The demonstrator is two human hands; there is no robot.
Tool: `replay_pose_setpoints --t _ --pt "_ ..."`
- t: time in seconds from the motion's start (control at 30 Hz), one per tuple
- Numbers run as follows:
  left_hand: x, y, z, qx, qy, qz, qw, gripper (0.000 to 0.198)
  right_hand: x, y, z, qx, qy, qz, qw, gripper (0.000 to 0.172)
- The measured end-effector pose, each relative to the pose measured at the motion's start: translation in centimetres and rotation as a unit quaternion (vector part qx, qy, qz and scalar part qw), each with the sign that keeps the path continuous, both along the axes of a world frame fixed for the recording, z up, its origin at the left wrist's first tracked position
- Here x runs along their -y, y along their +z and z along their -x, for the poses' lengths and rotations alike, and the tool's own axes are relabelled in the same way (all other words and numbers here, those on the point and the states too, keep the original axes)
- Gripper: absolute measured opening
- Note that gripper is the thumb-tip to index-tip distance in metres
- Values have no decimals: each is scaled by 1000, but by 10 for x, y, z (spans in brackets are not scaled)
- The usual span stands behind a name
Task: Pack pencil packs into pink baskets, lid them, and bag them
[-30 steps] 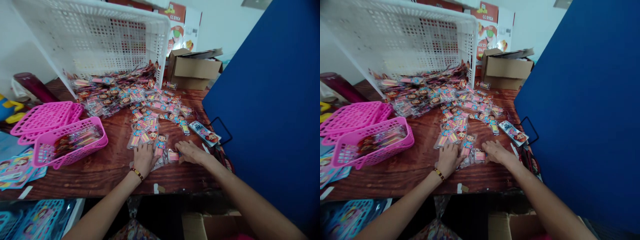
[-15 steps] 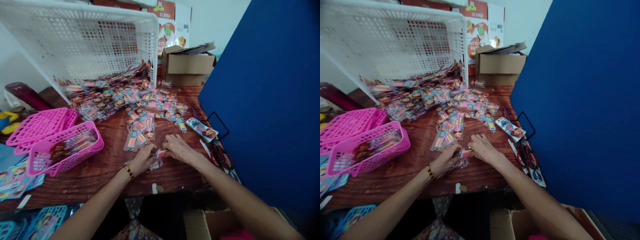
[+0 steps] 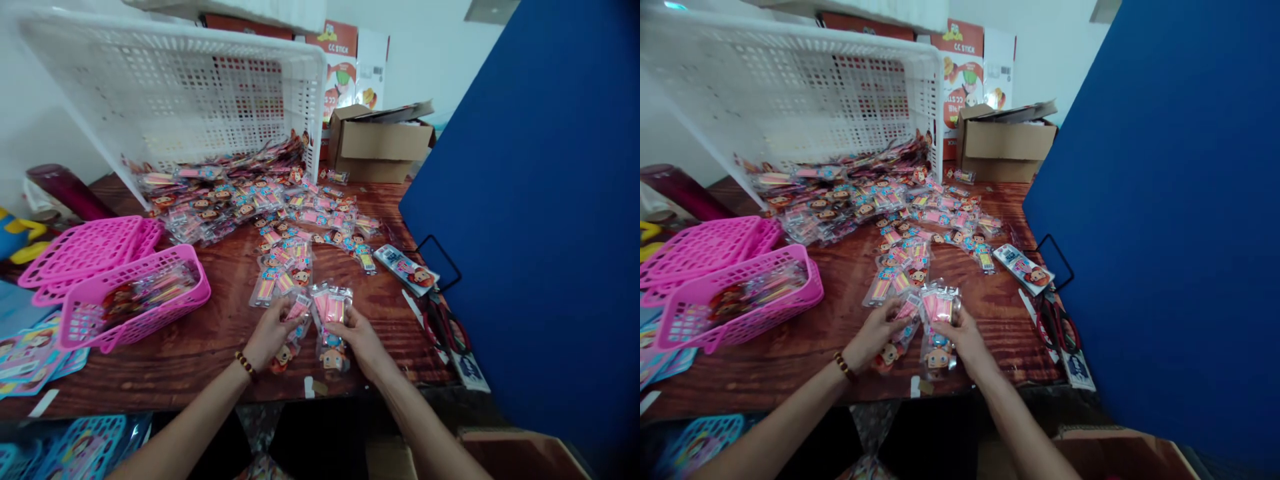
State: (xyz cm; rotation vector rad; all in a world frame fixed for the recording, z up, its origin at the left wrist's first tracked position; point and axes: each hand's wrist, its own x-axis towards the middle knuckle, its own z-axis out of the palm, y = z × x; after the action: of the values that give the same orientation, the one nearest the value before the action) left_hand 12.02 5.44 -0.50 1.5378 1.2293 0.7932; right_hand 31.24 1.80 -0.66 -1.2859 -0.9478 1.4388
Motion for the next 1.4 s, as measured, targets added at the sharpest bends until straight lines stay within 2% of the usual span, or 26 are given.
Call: replay_pose_setpoints --t 0.07,0.2,0.3,0.33,0.4,0.47,0.53,0.57,0.7,0.83,0.9,0.97,1.03,1.1,1.13,1.2,1.3,1.4 --pt "11 5 -10 55 19 15 998 26 -3 -3 14 44 -9 -17 999 47" --pt "31 10 -31 111 55 17 992 29 -13 -4 25 172 19 -33 984 38" --pt "33 9 -29 103 82 0 991 30 -17 -1 19 117 30 -30 992 41" --pt "29 8 -24 75 87 -19 993 30 -18 1 15 95 28 -27 995 41" --pt "18 6 -11 -45 88 -86 991 32 -20 5 4 75 -1 -17 997 42" --pt "2 2 1 -189 74 -156 967 35 -24 9 -8 77 -54 -8 995 43" --pt "-13 -2 8 -272 54 -192 941 36 -27 12 -16 84 -93 -12 992 47" --pt "-18 -5 10 -282 45 -197 938 38 -28 13 -19 90 -102 -16 991 49" --pt "-18 -11 20 -333 -9 -229 915 52 -26 12 -26 99 -84 -6 992 50" --pt "5 -3 57 -304 -189 -271 893 43 -25 10 -42 95 -43 16 994 48" --pt "15 2 78 -240 -240 -258 904 30 -27 10 -50 117 -5 12 993 46" --pt "19 5 92 -185 -202 -233 933 24 -30 13 -53 157 38 0 987 42" --pt "16 4 99 -199 -92 -196 956 24 -33 21 -47 187 83 -17 979 37" --pt "6 2 101 -266 21 -152 952 25 -39 32 -34 191 147 -49 969 36" --pt "1 0 100 -298 54 -131 944 26 -44 39 -24 194 186 -70 961 36" --pt "-10 -1 99 -326 69 -107 937 24 -58 51 -1 229 267 -109 930 34" --pt "-20 0 97 -304 53 -94 946 10 -83 59 38 341 374 -151 849 27" --pt "-18 3 96 -250 47 -86 963 6 -105 53 68 436 449 -169 761 30"
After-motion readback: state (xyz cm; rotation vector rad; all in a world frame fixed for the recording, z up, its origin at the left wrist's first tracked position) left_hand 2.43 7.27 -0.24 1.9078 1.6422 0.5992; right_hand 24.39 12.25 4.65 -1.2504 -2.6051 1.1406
